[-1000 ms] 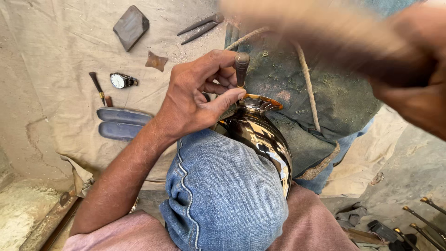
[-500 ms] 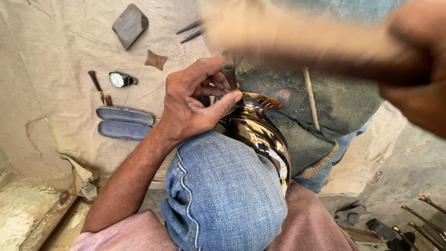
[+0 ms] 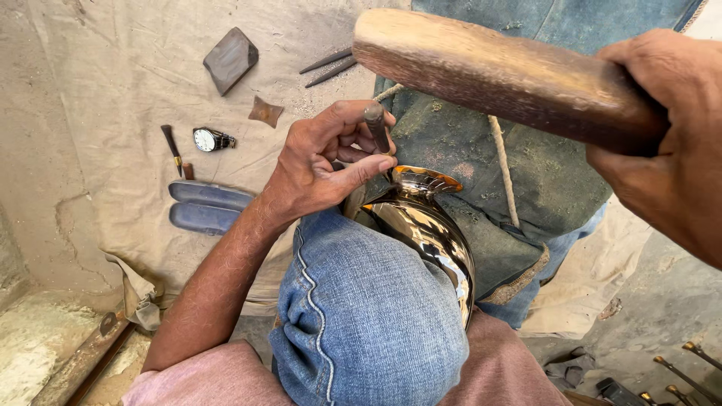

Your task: The person sits cross-legged and uses a wooden mallet and metal punch to shape a shiny, curved metal object resting on a denim pad. They repeatedly strike the punch to refine the object's form, occasionally repositioning the object and tools.

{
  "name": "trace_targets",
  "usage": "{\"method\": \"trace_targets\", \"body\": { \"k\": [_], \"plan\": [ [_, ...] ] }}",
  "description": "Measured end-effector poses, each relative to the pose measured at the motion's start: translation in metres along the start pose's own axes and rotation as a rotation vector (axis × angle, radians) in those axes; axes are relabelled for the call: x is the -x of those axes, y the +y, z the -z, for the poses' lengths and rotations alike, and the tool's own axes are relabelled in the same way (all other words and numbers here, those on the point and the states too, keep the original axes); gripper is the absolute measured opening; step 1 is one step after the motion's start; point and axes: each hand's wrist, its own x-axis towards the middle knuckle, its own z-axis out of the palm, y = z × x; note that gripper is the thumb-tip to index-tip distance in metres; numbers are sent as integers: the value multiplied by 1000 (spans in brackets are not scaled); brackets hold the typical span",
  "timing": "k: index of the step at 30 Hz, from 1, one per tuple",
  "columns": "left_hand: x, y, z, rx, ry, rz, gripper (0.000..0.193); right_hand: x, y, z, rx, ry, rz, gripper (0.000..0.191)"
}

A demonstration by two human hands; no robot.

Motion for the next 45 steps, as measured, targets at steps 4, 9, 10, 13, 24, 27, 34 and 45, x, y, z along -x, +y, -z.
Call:
{"method": "trace_targets", "body": {
  "k": [4,9,10,13,24,27,34,45],
  "plan": [
    [4,-4,-1,46,-11,-28,40,-8,-22,11,-150,55,11,47],
    [11,-8,-6,67,28,-75,39,-21,-41,23,42,-111,-73,39],
    [11,-8,-7,21,42,-62,40,-24,-41,23,7,-112,-56,37],
    [12,-7,-9,-6,91,-2,43,-33,-39,24,-132,-98,15,31],
    [16,-2,-20,-22,165,-79,41,-31,-30,19,245,-310,-183,18],
    [23,-4,-18,13,217,-114,38,-16,-15,15,228,-267,-81,24],
    [62,-13,-2,362,165,114,13,61,-25,-31,-484,-377,-598,37],
    [14,39,-10,58,-205,315,32,121,-88,-129,-1560,38,-667,47]
  ]
}}
